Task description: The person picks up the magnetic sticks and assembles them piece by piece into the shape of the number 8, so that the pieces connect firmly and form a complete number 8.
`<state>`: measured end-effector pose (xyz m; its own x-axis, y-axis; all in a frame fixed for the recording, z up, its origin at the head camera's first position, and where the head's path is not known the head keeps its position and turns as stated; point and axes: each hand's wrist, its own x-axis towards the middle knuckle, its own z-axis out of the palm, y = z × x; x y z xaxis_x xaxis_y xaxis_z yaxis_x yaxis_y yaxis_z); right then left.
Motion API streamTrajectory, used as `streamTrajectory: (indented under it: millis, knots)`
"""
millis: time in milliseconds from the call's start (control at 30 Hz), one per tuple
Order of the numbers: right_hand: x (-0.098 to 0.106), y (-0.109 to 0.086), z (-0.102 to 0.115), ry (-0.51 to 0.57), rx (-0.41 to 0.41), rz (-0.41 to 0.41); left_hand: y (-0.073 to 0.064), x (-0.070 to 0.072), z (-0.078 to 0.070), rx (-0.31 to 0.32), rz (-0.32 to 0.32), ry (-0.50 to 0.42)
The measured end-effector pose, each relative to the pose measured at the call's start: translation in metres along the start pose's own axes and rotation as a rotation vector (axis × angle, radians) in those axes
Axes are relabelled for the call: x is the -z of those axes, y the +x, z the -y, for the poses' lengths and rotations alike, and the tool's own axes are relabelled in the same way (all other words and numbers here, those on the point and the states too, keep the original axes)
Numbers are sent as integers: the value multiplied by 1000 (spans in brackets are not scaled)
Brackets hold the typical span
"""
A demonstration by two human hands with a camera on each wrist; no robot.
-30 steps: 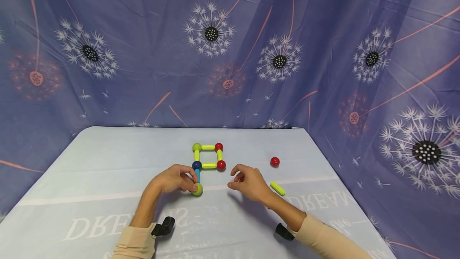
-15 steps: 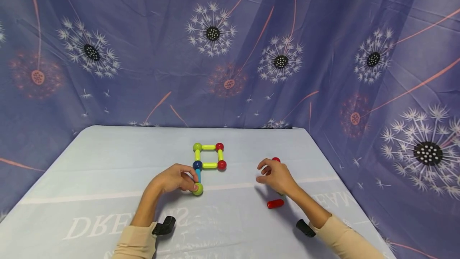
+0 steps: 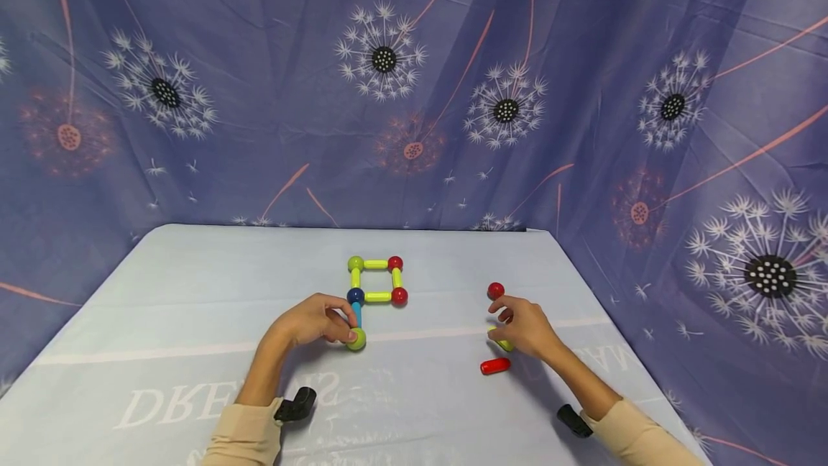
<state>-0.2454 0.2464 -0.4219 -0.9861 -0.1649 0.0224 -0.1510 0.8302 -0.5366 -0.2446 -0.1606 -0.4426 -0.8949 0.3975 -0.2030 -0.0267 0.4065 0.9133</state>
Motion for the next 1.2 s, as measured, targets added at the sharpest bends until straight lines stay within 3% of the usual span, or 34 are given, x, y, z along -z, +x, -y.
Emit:
streamTrajectory:
  millis: [267,1200]
  knots:
    - [3,-4,-5,-29,-54,59,-1,1,-2,-6,3,-7]
    - [-4,-4,-9,18,-71,47,0,2,0,-16,13,-8]
